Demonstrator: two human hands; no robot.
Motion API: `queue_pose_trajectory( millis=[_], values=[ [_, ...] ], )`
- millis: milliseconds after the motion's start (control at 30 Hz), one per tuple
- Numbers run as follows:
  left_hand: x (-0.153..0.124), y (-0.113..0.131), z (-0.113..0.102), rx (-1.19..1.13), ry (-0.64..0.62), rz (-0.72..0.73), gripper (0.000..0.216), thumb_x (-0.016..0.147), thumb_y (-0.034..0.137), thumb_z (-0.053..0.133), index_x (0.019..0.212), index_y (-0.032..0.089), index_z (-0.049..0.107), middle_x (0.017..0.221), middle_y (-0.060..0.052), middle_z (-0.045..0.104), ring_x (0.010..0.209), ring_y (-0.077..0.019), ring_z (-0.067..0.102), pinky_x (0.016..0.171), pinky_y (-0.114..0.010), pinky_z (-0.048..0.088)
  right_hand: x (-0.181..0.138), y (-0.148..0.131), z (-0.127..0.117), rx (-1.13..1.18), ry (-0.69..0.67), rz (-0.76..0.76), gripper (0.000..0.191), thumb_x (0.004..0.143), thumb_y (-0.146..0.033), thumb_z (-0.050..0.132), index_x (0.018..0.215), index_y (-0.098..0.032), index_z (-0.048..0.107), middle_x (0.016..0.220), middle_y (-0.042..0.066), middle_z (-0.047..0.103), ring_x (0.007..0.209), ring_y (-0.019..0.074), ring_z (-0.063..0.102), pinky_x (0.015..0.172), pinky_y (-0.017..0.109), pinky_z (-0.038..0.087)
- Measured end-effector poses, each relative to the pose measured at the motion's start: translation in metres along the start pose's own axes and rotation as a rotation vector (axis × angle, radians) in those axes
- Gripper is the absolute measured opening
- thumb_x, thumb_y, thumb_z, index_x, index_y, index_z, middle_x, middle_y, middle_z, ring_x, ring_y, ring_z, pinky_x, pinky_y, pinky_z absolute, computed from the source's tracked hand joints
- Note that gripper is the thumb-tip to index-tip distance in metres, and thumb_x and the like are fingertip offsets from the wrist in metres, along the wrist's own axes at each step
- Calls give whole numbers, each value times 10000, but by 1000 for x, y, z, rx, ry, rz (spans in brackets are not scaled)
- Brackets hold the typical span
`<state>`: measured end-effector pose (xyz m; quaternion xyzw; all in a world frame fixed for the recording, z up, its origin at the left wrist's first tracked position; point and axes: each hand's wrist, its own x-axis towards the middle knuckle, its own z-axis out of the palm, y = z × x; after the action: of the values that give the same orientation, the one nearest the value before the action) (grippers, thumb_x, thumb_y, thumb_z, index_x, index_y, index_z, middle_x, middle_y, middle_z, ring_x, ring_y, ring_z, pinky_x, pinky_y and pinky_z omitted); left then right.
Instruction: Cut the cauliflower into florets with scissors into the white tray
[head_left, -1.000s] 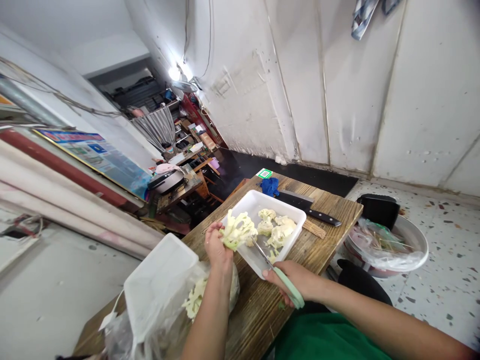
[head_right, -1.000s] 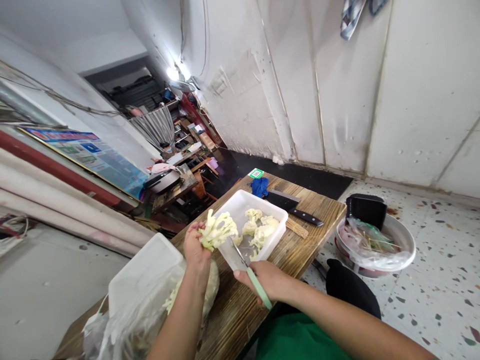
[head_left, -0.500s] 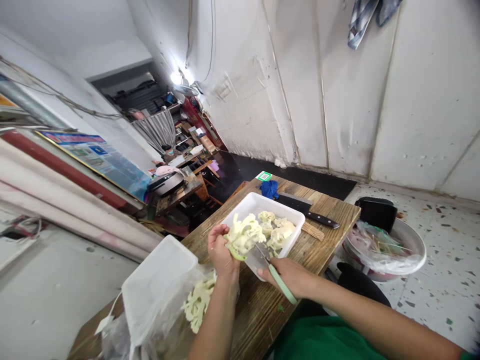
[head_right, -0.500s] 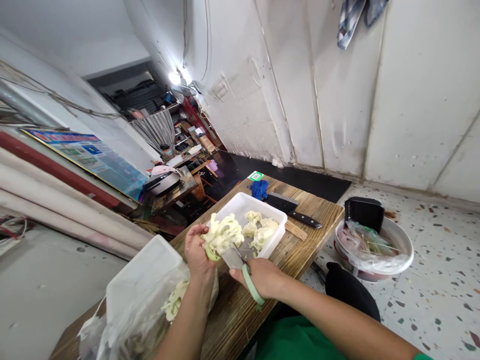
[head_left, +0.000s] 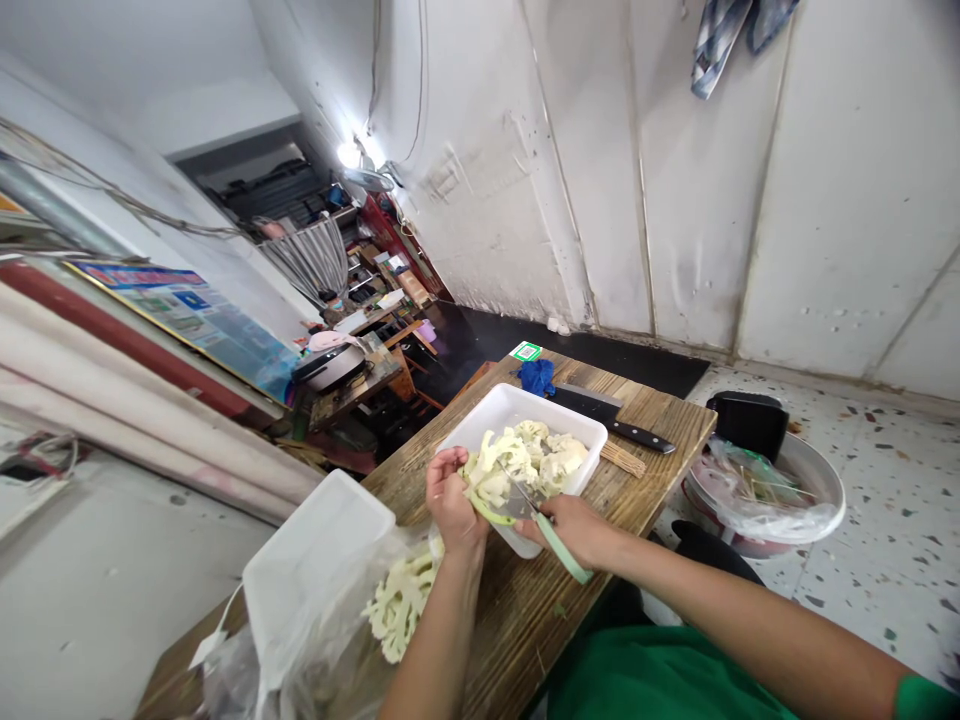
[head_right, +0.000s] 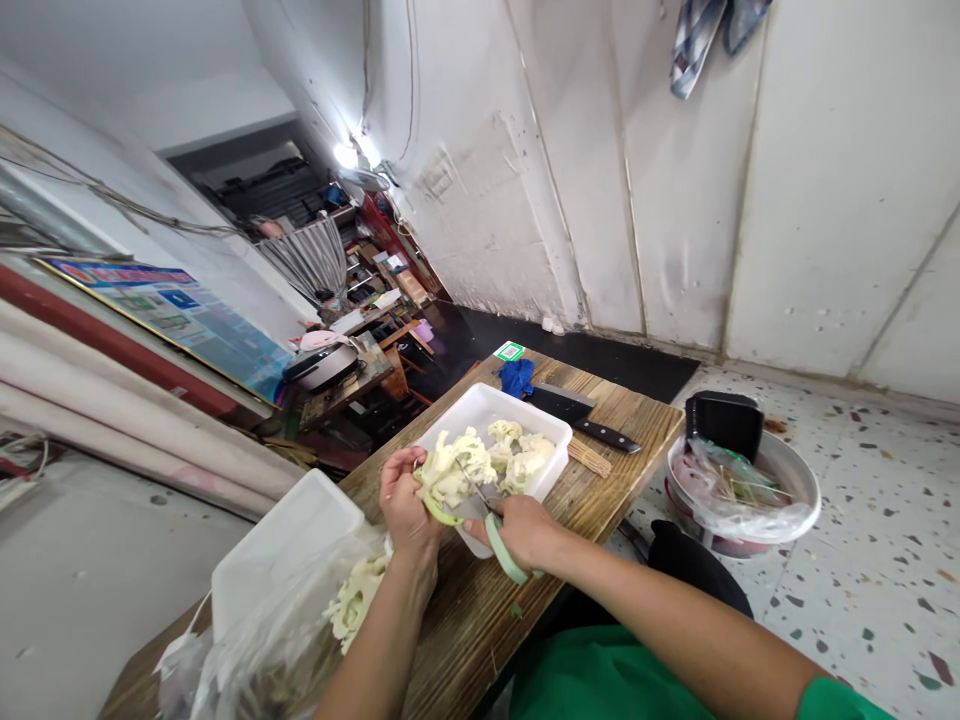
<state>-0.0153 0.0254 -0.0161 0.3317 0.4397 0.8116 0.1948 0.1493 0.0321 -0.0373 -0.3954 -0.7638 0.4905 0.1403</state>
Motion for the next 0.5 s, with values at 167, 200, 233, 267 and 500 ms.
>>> queue_pose_trajectory(
  millis=[167,200,233,267,500],
  values=[
    [7,-15,-4,26,73,-71,256,554,72,517,779,169,592,787,13,601,773,-102,553,796,-251,430,16,-8,-1,138,-58,123,537,700,-675,610,521,-183,486,488,31,520,468,184,554,444,271,384],
    [8,-17,-5,35,96,-87,262,551,70,524,784,170,591,805,12,613,775,-103,560,799,-251,435,19,-9,-2,211,-82,167,541,700,-683,605,529,-184,487,469,26,513,420,174,535,416,274,391],
    [11,-19,-6,36,123,-105,275,543,64,522,787,172,588,817,15,619,774,-99,566,803,-245,437,20,-9,-3,285,-104,199,542,700,-691,600,541,-184,491,450,19,504,382,164,515,391,275,394],
    [15,-19,-8,30,150,-124,286,533,60,511,785,177,581,818,23,620,767,-93,568,808,-238,440,21,-9,-4,357,-121,209,542,700,-695,598,559,-183,493,433,10,494,355,154,495,371,271,393],
    [37,-8,-19,-91,91,-487,252,460,131,452,699,192,506,674,3,599,705,-184,632,787,-383,519,-3,15,-4,1019,-393,203,537,708,-678,620,847,-173,502,544,-6,582,499,180,624,469,279,506]
  ],
)
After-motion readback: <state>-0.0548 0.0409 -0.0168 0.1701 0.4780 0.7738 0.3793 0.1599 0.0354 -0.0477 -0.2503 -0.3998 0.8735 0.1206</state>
